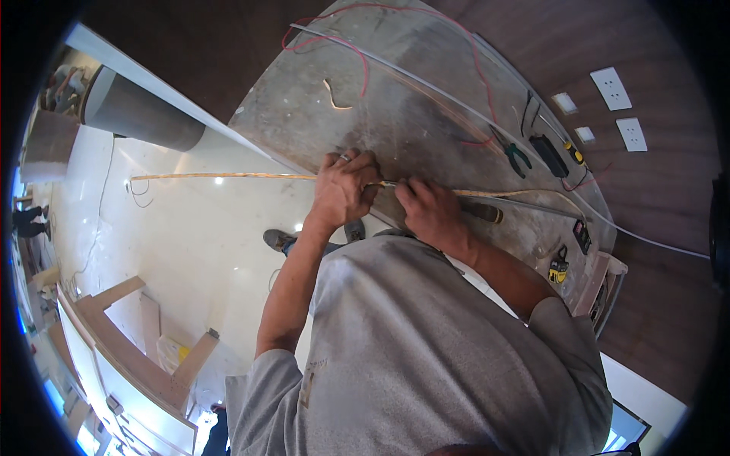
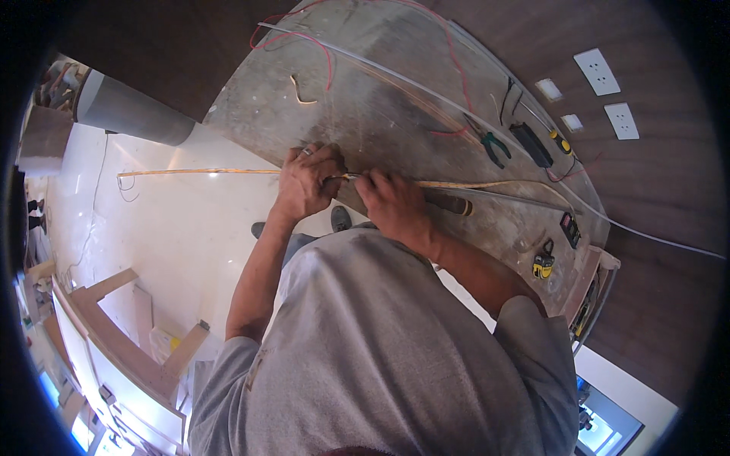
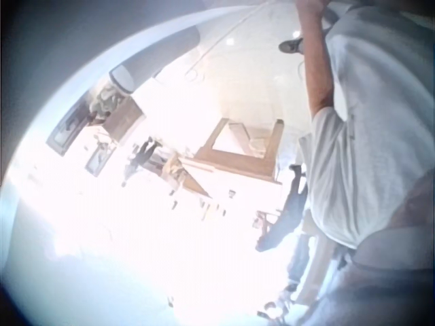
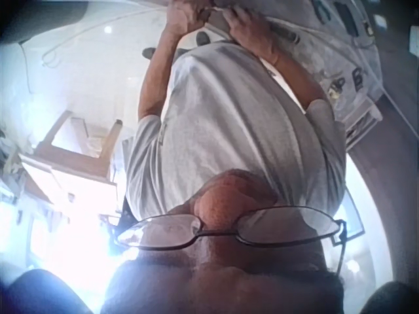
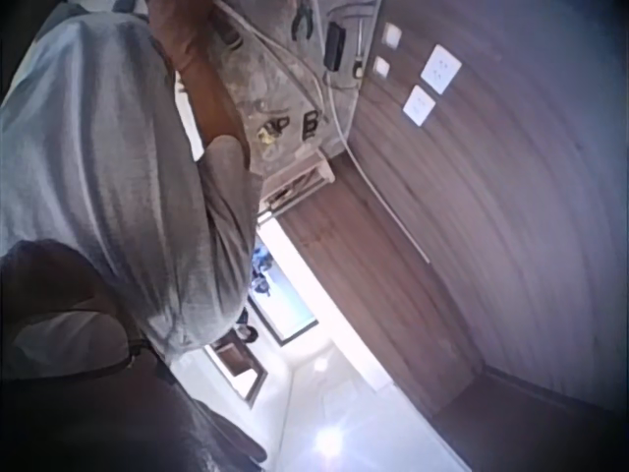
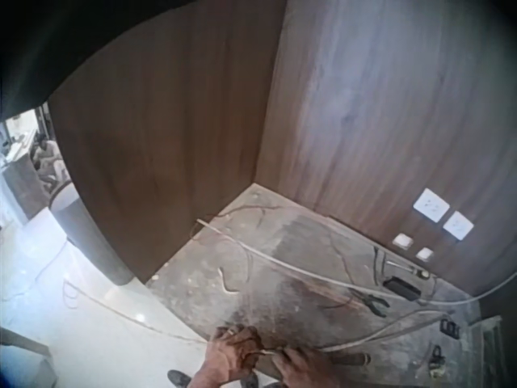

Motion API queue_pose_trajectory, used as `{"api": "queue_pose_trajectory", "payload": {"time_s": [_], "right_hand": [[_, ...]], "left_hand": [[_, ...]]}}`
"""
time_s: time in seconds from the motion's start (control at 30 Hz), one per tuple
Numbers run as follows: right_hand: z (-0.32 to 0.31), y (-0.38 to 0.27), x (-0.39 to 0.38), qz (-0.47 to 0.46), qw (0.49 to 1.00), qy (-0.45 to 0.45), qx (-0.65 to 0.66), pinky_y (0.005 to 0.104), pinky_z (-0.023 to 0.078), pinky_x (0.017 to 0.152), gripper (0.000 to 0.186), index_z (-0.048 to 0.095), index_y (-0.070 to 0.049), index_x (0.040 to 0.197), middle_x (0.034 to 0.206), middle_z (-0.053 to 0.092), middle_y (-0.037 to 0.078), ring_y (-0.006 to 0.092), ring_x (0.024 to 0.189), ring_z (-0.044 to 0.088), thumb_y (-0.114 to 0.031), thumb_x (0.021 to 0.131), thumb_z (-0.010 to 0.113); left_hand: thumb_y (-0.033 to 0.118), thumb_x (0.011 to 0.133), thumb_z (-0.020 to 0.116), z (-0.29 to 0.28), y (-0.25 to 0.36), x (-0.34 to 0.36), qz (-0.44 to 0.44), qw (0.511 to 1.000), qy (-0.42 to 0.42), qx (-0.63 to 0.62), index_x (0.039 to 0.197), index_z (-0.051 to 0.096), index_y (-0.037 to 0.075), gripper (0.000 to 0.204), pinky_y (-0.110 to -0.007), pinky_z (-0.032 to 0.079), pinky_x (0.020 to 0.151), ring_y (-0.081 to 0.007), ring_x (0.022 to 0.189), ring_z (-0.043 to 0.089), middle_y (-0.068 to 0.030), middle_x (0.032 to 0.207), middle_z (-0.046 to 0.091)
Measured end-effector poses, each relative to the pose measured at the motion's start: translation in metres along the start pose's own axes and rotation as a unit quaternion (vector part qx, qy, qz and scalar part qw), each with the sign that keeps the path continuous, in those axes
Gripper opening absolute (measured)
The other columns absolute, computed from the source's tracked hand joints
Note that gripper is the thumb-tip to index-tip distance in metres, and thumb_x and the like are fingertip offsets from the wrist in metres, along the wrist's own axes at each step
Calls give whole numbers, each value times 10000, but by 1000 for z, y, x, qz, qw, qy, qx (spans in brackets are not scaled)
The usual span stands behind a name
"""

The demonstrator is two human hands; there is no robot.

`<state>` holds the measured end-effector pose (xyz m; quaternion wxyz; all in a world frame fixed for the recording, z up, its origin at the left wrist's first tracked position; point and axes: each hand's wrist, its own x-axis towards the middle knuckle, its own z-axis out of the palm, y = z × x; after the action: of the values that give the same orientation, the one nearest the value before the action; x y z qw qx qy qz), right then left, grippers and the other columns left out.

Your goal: The person applies an adhesive LED light strip to a thin wooden strip by hand. They press the strip down section by section along the wood to ensure it adheres.

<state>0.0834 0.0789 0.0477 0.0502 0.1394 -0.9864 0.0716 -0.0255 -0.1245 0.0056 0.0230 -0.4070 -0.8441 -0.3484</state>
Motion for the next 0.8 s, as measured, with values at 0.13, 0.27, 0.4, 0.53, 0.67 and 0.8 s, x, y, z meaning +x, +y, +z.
{"api": "queue_pose_trajectory", "payload": {"time_s": [0.13,0.27,0.4,0.53,0.67,0.8], "right_hand": [[-1,3,2,2,1000,-3,13,490,615,639,189,646,-89,1091,992,694,116,350,804,741,-112,905,667],[-6,-1,5,32,999,-20,4,506,599,692,237,667,-93,1060,972,699,126,380,864,722,-30,832,651],[2,12,5,14,998,-2,58,531,597,697,208,672,-76,1063,964,704,144,403,835,725,-52,858,645],[4,14,-6,12,997,21,77,518,603,720,191,672,-60,1068,962,698,150,401,858,729,-69,879,643],[1,1,0,25,997,14,75,519,605,721,147,656,-54,1028,946,681,149,398,853,726,-59,882,641],[4,-4,9,15,997,23,70,508,614,715,89,643,-53,990,933,664,148,383,843,729,-67,902,644]], "left_hand": [[121,724,801,1,0,1,1,1000,6,-1,920,777,175,205,-429,463,928,-219,1068,670,47,1135,732],[152,780,798,2,0,3,24,999,26,-15,859,748,186,100,-444,455,888,-226,1048,652,41,1035,676],[152,767,807,-2,3,2,15,999,38,-7,865,750,175,115,-447,458,884,-242,1021,660,27,1019,688],[110,750,804,-8,7,3,4,999,18,-38,1066,732,181,332,-452,454,890,-272,1011,663,6,1000,697],[63,742,781,-18,5,1,-21,997,-16,-72,1226,669,178,510,-455,449,885,-293,998,665,-24,961,690],[9,732,719,-15,0,0,-36,995,-27,-87,1269,640,161,563,-454,447,873,-305,986,668,-47,924,676]]}}
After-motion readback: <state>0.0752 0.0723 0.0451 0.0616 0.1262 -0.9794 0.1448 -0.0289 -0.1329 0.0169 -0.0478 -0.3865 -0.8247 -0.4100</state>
